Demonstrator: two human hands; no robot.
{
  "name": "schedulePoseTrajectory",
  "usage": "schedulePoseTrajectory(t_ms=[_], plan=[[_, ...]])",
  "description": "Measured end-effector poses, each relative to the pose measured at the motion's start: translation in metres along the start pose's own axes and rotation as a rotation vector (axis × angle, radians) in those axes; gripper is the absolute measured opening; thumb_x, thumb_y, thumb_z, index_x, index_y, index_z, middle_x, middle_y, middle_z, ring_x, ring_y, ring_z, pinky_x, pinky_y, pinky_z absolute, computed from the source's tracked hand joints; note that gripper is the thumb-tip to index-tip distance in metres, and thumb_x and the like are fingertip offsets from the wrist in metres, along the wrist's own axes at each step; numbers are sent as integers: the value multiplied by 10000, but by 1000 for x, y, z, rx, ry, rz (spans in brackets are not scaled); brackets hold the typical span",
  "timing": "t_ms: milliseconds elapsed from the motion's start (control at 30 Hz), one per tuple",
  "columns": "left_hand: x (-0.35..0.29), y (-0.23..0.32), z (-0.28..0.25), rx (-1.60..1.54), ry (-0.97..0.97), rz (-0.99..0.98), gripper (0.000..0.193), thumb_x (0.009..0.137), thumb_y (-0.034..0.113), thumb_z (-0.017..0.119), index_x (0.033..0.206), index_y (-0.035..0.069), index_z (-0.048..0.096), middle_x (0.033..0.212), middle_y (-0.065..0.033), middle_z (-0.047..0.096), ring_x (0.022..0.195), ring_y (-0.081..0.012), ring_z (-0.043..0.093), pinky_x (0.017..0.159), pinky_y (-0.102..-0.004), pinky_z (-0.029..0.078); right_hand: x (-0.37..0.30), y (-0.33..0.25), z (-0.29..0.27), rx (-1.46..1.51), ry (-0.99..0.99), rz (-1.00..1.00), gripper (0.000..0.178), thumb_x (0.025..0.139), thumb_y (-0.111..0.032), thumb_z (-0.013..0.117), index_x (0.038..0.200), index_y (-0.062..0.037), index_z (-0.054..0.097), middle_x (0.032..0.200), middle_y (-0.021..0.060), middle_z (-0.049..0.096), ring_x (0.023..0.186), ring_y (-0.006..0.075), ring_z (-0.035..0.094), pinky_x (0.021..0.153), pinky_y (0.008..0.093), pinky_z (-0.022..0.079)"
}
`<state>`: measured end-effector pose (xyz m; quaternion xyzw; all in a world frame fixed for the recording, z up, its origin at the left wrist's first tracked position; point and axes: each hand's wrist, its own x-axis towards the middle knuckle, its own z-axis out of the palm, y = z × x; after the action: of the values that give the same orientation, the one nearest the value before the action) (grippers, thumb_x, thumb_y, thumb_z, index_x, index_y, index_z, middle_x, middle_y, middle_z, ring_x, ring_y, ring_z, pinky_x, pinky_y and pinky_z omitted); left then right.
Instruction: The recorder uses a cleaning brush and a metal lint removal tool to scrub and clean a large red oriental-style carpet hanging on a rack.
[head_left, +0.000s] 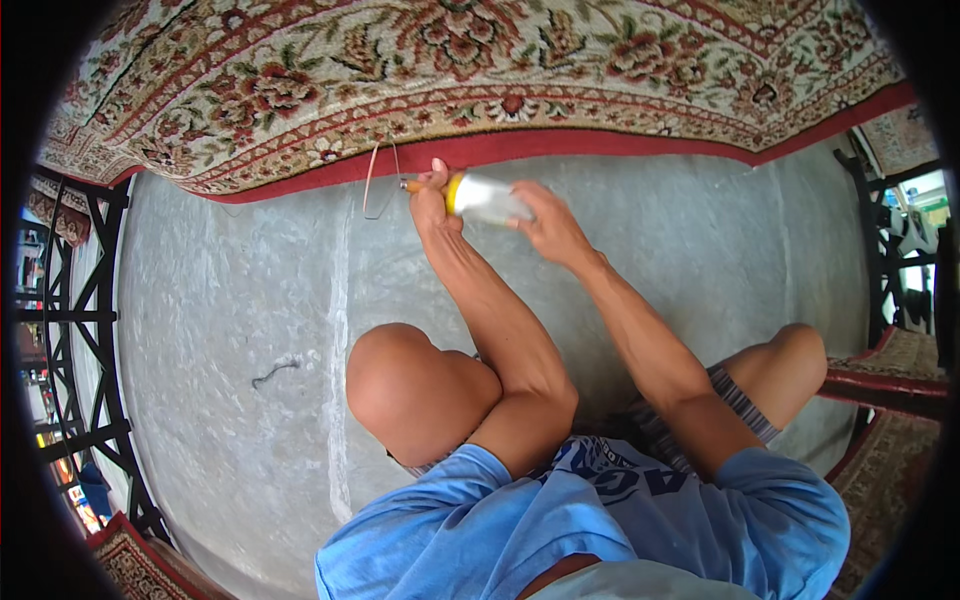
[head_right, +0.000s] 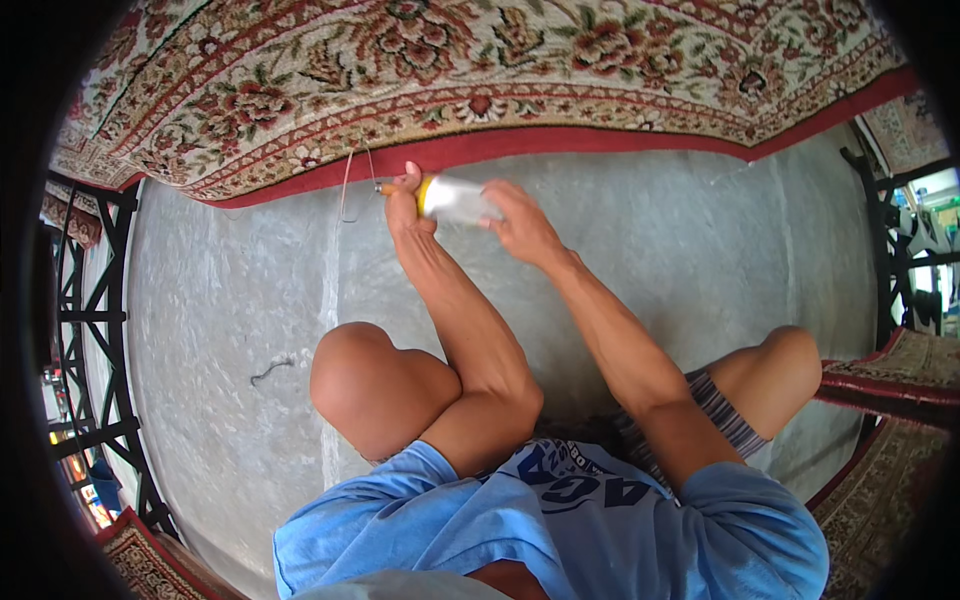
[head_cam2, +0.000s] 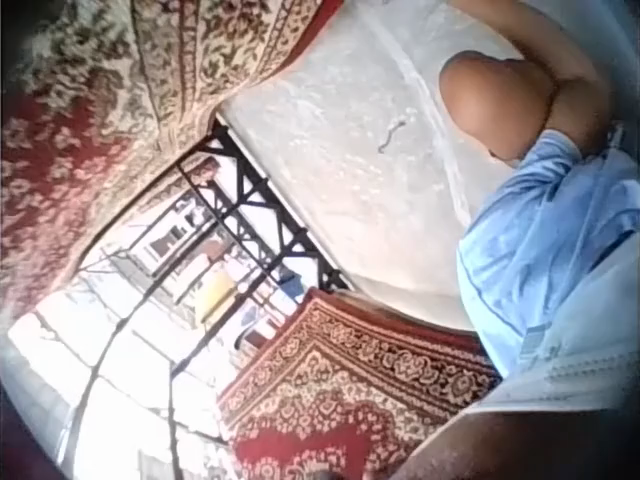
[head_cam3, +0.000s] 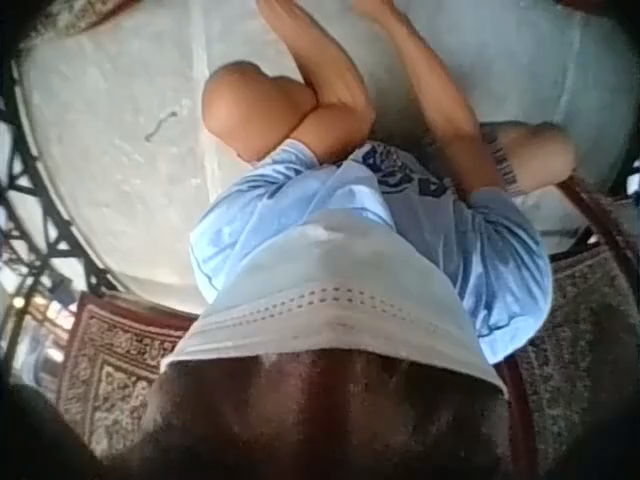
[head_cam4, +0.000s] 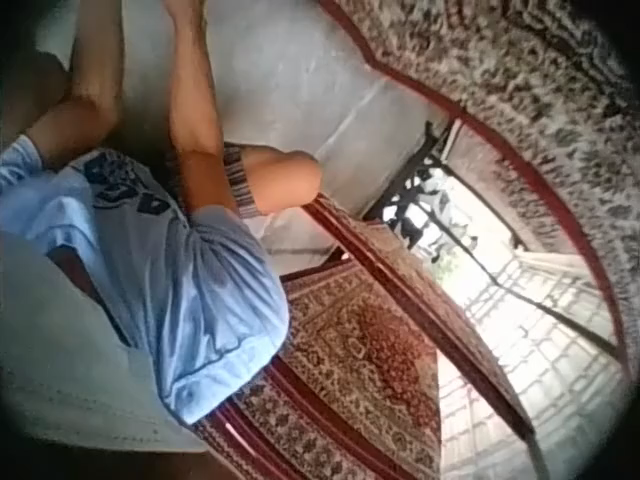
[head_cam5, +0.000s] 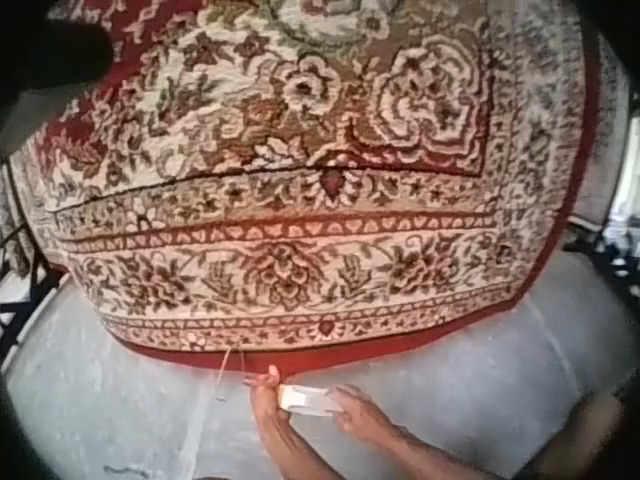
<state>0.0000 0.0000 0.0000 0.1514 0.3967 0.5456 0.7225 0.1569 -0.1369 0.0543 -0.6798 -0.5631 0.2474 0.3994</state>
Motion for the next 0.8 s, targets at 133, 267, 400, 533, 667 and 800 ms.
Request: schedulePoseTrajectory(t_ms=[133,267,400,533,667,800], plan=[[3,13,-18,-25,-94,-4,201,983,225,672,959,76,539,1032,-118,685,973,-298,688,776,-412,532,10,-20,2,-19,201,-273,374,854,-63,703,1184,3,541,1191,222,577,1094,429,563,923,477,455],[-14,23,20,-40,-85,-39,216,961,231,702,977,86,542,1016,-122,681,1021,-331,684,843,-460,503,33,-20,-6,-131,380,-222,376,832,-40,716,1158,22,539,1202,234,561,1092,431,542,941,490,437],[-20,18,10,-28,-58,-84,228,944,214,720,1010,84,544,1003,-137,684,1011,-321,688,814,-463,519,23,-6,-9,-269,206,-335,337,831,-23,706,1118,18,534,1203,214,548,1092,427,524,940,490,424],[-14,23,7,-72,-62,-86,247,938,161,723,1029,44,526,922,-115,655,814,-253,667,693,-350,525,32,-24,-45,-347,-130,-479,328,824,-5,698,1110,8,539,1195,187,551,1064,408,526,913,493,431],[-14,16,8,-152,-119,-108,252,956,181,698,1058,45,512,968,-125,676,860,-252,678,707,-367,539,17,-45,-17,-263,144,-391,330,823,-8,702,1114,-2,547,1186,177,556,1047,409,528,904,498,435],[-12,21,-13,-116,-134,-96,231,979,228,666,1066,54,540,1047,-158,696,976,-323,689,833,-427,536,-6,-26,11,-385,-1,-320,329,825,0,692,1122,-3,552,1182,191,558,1038,423,527,904,495,439]])
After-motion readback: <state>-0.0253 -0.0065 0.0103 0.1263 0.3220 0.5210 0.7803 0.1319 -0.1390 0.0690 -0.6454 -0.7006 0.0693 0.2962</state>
